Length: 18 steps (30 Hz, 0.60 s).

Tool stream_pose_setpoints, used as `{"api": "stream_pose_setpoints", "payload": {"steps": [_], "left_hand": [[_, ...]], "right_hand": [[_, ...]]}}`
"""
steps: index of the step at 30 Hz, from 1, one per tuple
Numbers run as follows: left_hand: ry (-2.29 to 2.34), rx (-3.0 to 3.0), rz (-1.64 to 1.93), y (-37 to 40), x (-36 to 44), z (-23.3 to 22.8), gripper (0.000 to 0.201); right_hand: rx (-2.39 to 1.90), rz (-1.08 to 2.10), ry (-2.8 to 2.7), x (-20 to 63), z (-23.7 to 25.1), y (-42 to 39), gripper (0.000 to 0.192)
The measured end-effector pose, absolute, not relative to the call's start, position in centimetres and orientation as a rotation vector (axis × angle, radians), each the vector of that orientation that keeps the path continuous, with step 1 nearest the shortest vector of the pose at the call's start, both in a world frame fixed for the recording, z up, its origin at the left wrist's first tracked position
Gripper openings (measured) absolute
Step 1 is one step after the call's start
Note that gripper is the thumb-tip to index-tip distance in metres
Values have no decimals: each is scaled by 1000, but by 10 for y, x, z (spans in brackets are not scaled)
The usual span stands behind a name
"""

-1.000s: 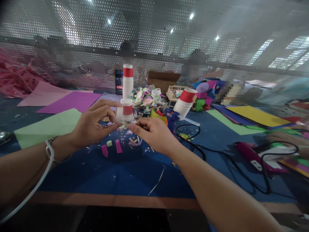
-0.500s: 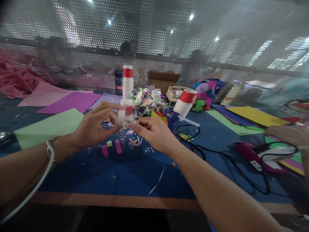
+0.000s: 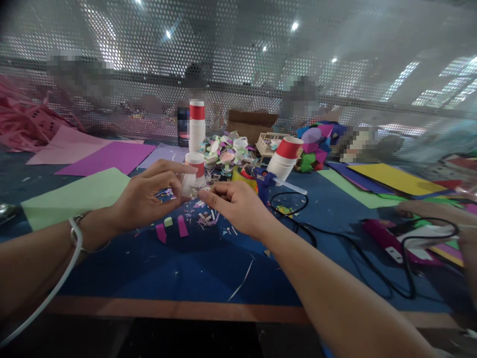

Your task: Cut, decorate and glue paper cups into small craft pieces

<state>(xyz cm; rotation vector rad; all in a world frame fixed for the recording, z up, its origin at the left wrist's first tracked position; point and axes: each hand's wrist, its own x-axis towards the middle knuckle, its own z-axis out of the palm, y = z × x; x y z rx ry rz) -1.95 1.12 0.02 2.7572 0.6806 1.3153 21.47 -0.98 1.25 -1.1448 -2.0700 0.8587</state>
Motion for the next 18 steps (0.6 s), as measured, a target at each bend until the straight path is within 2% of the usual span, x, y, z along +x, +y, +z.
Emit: {"api": "stream_pose_setpoints", "payload": {"steps": [12, 18], "left_hand": [[583, 3045, 1266, 10, -24, 13, 15], [1072, 2437, 1119, 16, -24, -3, 15]], "right_hand": [[-1129, 843, -2106, 214, 15, -11, 54], [-1233, 858, -2057, 214, 11, -10, 50]]}}
